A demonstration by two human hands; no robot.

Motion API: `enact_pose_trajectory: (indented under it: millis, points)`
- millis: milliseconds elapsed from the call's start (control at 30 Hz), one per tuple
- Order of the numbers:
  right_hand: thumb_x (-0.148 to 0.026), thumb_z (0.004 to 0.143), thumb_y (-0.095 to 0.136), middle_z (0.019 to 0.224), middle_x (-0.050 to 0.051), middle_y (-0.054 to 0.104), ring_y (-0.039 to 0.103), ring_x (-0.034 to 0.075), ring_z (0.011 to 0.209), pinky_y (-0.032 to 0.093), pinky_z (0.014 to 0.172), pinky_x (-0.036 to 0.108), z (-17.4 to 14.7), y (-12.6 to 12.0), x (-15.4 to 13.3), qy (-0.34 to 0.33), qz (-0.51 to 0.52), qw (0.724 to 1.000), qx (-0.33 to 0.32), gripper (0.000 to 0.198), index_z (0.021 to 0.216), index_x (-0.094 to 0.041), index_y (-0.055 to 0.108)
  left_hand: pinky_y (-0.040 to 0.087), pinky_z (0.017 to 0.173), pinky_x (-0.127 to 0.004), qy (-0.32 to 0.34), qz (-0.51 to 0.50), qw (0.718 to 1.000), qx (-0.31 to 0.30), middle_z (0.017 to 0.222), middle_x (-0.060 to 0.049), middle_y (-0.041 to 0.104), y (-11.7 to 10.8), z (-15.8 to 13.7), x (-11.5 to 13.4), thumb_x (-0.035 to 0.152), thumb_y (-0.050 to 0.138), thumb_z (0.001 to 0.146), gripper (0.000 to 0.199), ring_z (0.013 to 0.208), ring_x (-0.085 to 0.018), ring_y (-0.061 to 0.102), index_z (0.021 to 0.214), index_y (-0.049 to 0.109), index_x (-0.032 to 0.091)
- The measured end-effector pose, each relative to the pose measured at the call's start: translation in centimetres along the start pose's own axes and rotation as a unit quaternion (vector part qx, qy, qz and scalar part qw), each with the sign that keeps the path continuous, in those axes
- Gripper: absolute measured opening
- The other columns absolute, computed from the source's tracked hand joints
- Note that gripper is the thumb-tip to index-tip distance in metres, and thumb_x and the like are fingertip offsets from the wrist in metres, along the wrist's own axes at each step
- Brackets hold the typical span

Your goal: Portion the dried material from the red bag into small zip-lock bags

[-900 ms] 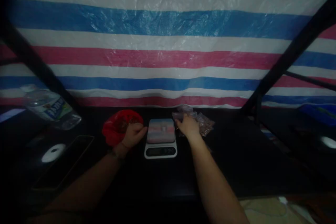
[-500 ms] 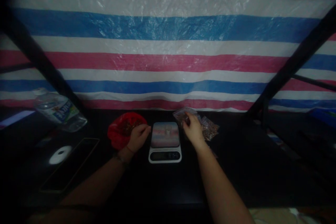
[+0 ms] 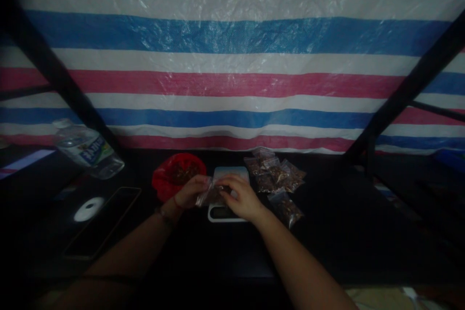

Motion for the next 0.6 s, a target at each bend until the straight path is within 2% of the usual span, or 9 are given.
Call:
enact_pose_trajectory:
  millis: [67, 167, 267, 400, 500, 600]
  points:
    - [-0.021, 0.086, 0.057, 0.108, 0.008, 0.064, 0.060, 0.020, 0.103, 0.049, 0.090, 0.039, 0.0, -0.3, 0.2, -0.003, -0.022, 0.998, 0.054, 0.024, 0.109, -0.024, 0.061, 0.038, 0.050, -0.022, 0.027, -0.041, 0.999, 0.016, 0.057, -0.001, 0.059, 0.0, 0.0, 0.6, 0.040, 0.081, 0.057, 0.037, 0.047, -0.009, 0.050, 0.067, 0.063, 0.010]
    - [-0.021, 0.086, 0.056, 0.110, 0.009, 0.062, 0.058, 0.021, 0.105, 0.050, 0.089, 0.039, -0.4, -0.6, 0.9, 0.017, -0.070, 0.989, 0.133, 0.024, 0.110, -0.024, 0.061, 0.039, 0.051, -0.022, 0.126, -0.084, 0.987, 0.044, 0.052, 0.002, 0.053, -0.4, 0.1, 1.9, 0.041, 0.075, 0.067, 0.034, 0.047, -0.009, 0.048, 0.062, 0.056, 0.013]
    - [-0.022, 0.086, 0.055, 0.100, 0.008, 0.063, 0.059, 0.021, 0.097, 0.051, 0.083, 0.038, -0.6, -0.9, 1.5, 0.021, -0.097, 0.982, 0.162, 0.018, 0.102, -0.023, 0.063, 0.043, 0.053, -0.024, 0.177, -0.068, 0.980, 0.065, 0.050, 0.001, 0.053, -0.9, 0.1, 2.4, 0.044, 0.071, 0.072, 0.037, 0.049, -0.010, 0.050, 0.061, 0.054, 0.014]
    - [-0.022, 0.090, 0.048, 0.088, 0.006, 0.065, 0.061, 0.019, 0.085, 0.052, 0.074, 0.034, -0.6, -0.9, 1.7, 0.029, -0.084, 0.986, 0.142, 0.016, 0.095, -0.022, 0.063, 0.037, 0.044, -0.020, 0.165, 0.014, 0.981, 0.105, 0.051, 0.002, 0.056, -1.0, 0.3, 1.9, 0.047, 0.074, 0.070, 0.039, 0.043, -0.008, 0.048, 0.065, 0.057, 0.013]
    - [-0.023, 0.092, 0.043, 0.087, 0.005, 0.066, 0.062, 0.018, 0.082, 0.053, 0.074, 0.033, -0.5, -0.4, 1.1, 0.029, -0.048, 0.993, 0.105, 0.021, 0.098, -0.023, 0.063, 0.041, 0.045, -0.019, 0.125, 0.102, 0.985, 0.065, 0.055, -0.001, 0.061, 0.0, 0.3, 1.5, 0.049, 0.075, 0.068, 0.041, 0.046, -0.009, 0.053, 0.064, 0.059, 0.012]
    - [-0.029, 0.090, 0.051, 0.092, 0.006, 0.066, 0.063, 0.018, 0.085, 0.054, 0.073, 0.032, -0.5, 0.4, 0.4, 0.021, -0.009, 0.998, 0.057, 0.019, 0.104, -0.023, 0.063, 0.046, 0.050, -0.021, 0.100, 0.150, 0.983, 0.020, 0.060, -0.003, 0.065, 1.1, 0.1, 1.7, 0.051, 0.072, 0.071, 0.041, 0.050, -0.011, 0.058, 0.068, 0.062, 0.011]
Point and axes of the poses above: each hand's wrist, its own z-axis towards the middle knuckle, its own y-axis out of the palm, x = y × z, the point moved 4 cm from there along z, towards the middle knuckle
